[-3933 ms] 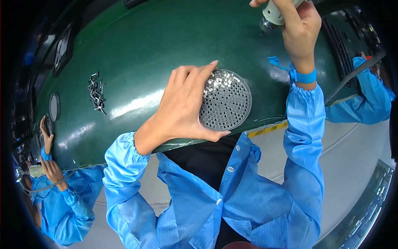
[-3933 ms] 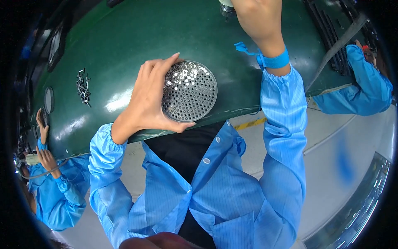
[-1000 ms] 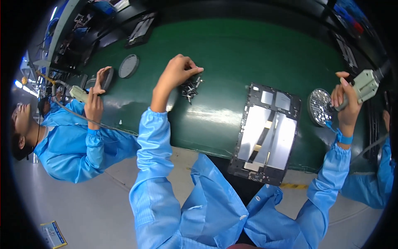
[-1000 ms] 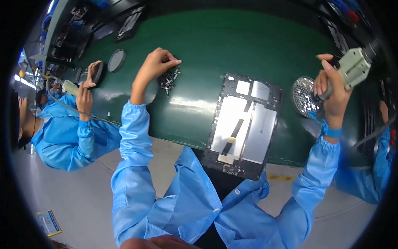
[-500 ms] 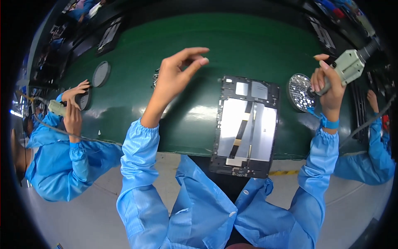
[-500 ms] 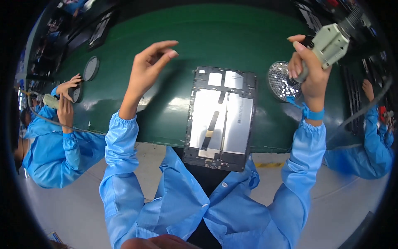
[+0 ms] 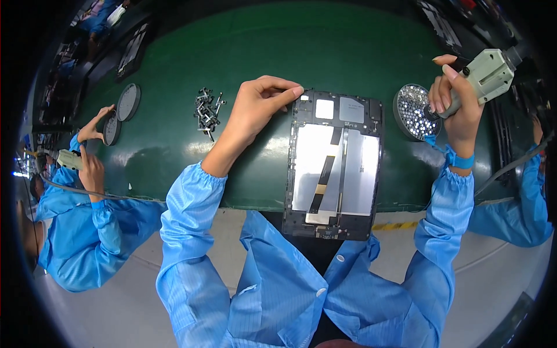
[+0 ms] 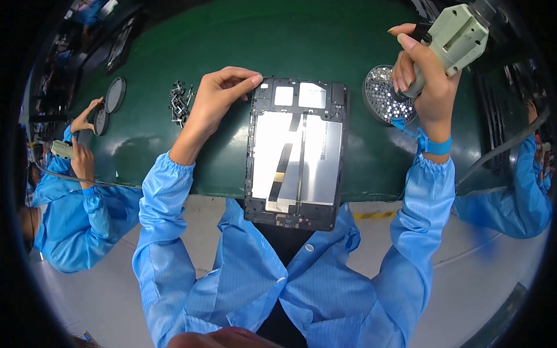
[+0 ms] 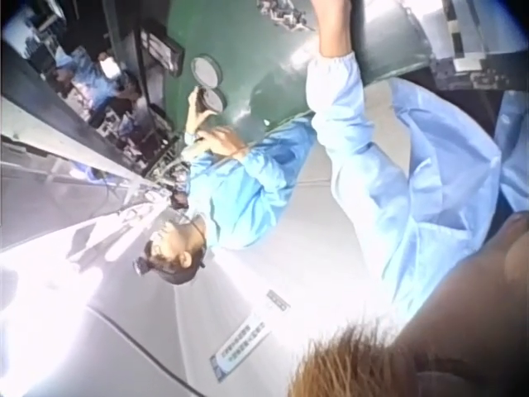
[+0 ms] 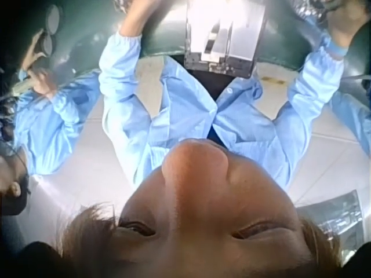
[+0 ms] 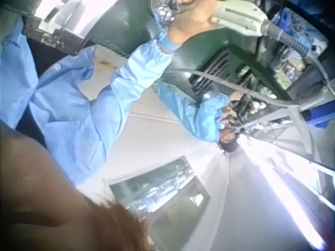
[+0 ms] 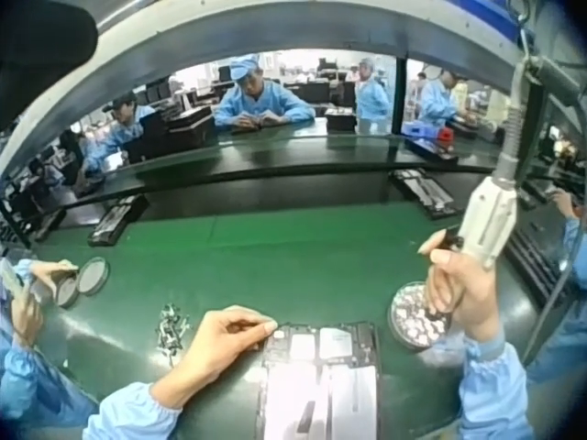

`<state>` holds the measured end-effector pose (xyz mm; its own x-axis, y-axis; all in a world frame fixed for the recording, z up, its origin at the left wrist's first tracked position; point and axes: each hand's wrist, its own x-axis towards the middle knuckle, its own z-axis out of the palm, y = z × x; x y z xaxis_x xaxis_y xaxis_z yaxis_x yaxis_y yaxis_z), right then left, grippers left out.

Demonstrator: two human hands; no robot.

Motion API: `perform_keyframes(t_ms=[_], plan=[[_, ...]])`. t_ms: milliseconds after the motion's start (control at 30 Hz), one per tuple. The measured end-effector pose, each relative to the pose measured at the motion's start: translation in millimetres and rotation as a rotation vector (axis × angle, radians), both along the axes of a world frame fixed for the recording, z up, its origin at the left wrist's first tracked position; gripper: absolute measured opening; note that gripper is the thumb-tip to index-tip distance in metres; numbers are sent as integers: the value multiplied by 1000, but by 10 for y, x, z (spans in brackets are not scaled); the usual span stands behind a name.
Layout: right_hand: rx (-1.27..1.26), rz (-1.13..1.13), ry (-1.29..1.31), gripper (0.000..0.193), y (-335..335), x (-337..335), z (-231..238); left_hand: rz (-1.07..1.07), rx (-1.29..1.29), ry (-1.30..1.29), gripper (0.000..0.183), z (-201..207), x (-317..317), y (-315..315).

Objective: The person installs screws into the frame of a tablet screen using an electric screwdriver.

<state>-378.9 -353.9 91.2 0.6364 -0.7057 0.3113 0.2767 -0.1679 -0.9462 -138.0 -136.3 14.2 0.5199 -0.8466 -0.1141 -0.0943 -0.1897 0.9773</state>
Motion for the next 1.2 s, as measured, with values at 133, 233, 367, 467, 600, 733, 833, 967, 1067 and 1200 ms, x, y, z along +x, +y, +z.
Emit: perform_keyframes(t_ms=[133, 233, 367, 467, 600, 733, 833, 967, 1067, 1200], plan=[[45, 30, 13, 29, 2, 93, -64, -53, 29, 22, 32, 5, 83, 82], [34, 23, 45, 37, -100, -60, -47, -187, 20, 23, 32, 8, 144, -64], [44, 49, 62, 35, -131, -49, -103, -143, -50, -1, 24, -37, 114, -24], [19, 58, 67, 36, -117, -30, -112, -169, -42, -6, 28, -36, 170, 27], [27, 72, 46, 40, -47, -40, -51, -277, -52, 16, 27, 4, 169, 37], [75, 254, -45, 40, 321, 409, -199, -290, -17, -37, 25, -30, 67, 410], [-36, 338, -124, 28, 707, 689, -11, -354, -83, -46, 26, 30, -102, 463], [-90, 382, 48, 23, 1253, 1028, -51, -367, -147, -17, 24, -114, -61, 473], [153, 556, -140, 12, 1340, 1064, -268, -448, -146, -71, 22, -140, -27, 491], [59, 543, -114, 22, 1325, 1121, -266, -410, -125, -12, 23, -147, 35, 469]])
